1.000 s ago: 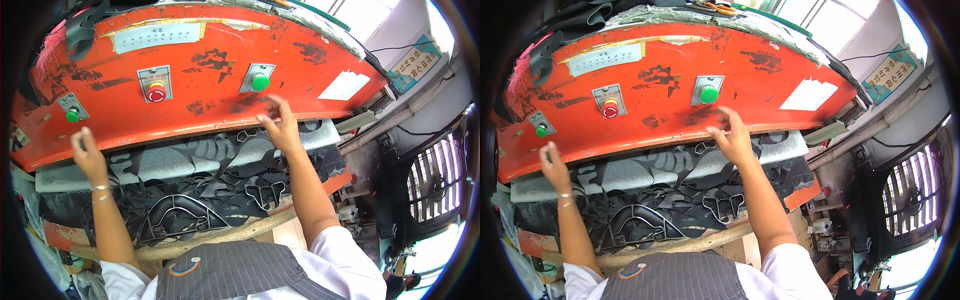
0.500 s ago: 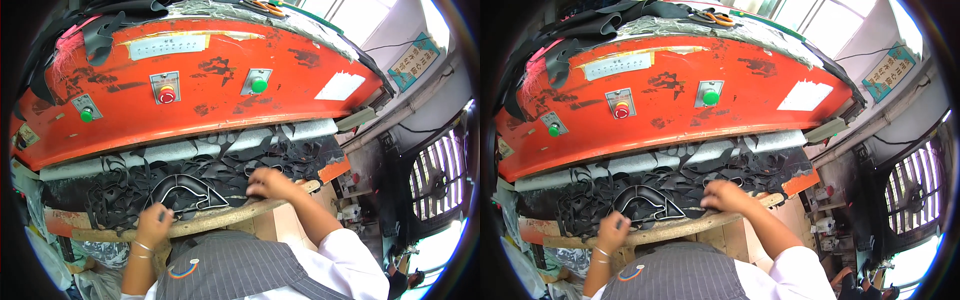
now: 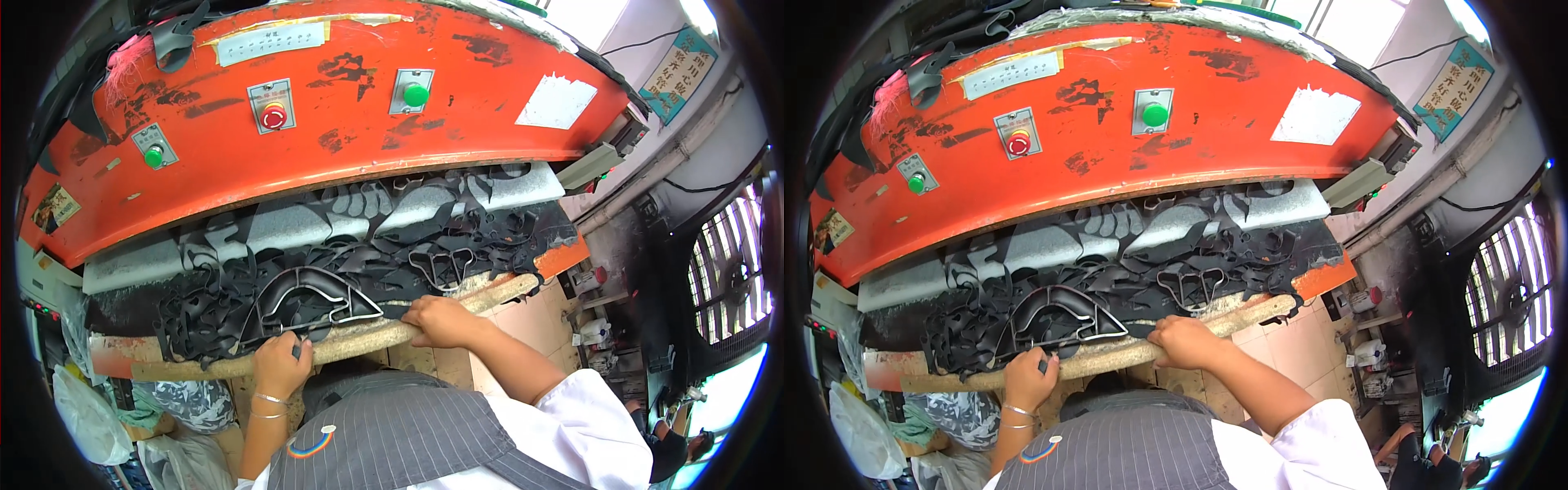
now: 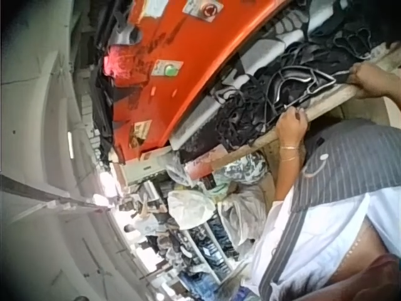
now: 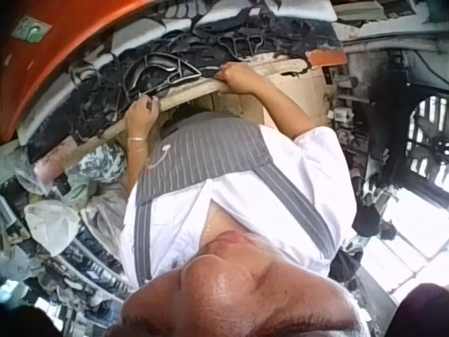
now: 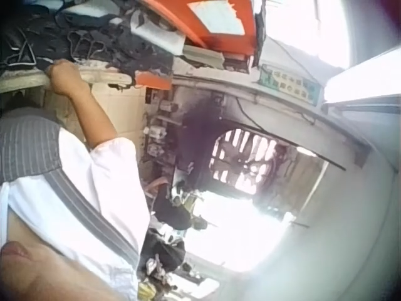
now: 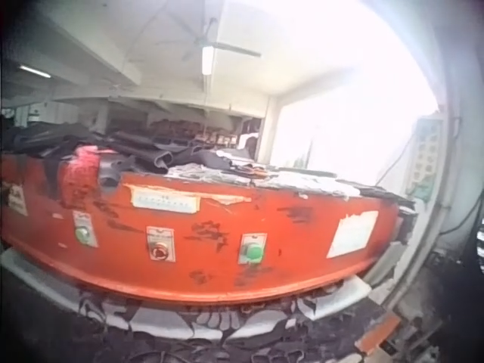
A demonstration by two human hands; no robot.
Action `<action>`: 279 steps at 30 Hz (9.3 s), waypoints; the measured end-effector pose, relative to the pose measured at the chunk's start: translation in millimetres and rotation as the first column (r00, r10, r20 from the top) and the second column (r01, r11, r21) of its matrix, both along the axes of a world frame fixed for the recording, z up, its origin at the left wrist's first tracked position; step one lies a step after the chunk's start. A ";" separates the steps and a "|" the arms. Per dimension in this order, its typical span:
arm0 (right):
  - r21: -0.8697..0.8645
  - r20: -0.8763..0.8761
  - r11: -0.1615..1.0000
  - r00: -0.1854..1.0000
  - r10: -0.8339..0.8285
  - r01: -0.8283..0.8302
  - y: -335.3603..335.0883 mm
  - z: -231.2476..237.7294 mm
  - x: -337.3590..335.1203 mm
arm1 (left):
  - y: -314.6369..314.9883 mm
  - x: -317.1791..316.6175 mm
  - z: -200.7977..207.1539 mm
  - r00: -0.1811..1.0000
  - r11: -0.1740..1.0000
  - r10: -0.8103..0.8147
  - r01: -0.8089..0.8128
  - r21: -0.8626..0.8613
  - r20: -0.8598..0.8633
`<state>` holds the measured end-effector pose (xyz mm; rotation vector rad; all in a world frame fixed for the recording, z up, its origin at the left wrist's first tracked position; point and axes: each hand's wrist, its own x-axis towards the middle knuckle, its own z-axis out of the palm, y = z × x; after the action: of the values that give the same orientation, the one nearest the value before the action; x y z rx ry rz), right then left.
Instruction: Using a hydraulic press and specialized metal dies to cut shoe components from a sheet of leather material.
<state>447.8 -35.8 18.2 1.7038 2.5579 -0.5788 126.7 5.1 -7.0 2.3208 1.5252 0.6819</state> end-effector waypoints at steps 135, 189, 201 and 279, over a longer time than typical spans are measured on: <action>0.418 0.016 0.908 1.000 0.011 -0.017 191.9 26.8 90.0 | 81.4 -13.9 12.7 0.995 0.980 0.041 -0.058 0.190 0.090; 0.588 -0.612 0.712 0.787 0.082 0.383 203.0 21.0 -87.3 | 122.0 -31.1 25.9 0.853 0.997 0.067 -0.039 -0.064 0.518; 0.696 -0.710 -0.065 0.670 -0.217 0.715 194.4 114.2 22.2 | 152.0 -66.6 142.2 0.883 0.926 -0.118 -0.068 0.371 0.455; 0.579 0.191 0.713 0.916 0.353 -0.396 435.0 31.8 8.5 | -573.3 4.8 -106.0 -0.285 -0.220 -0.834 -0.615 -0.757 0.473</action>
<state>456.3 399.2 50.0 1.1676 3.1163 0.3708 131.6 -568.2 -113.0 1.1222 -0.3502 -2.2804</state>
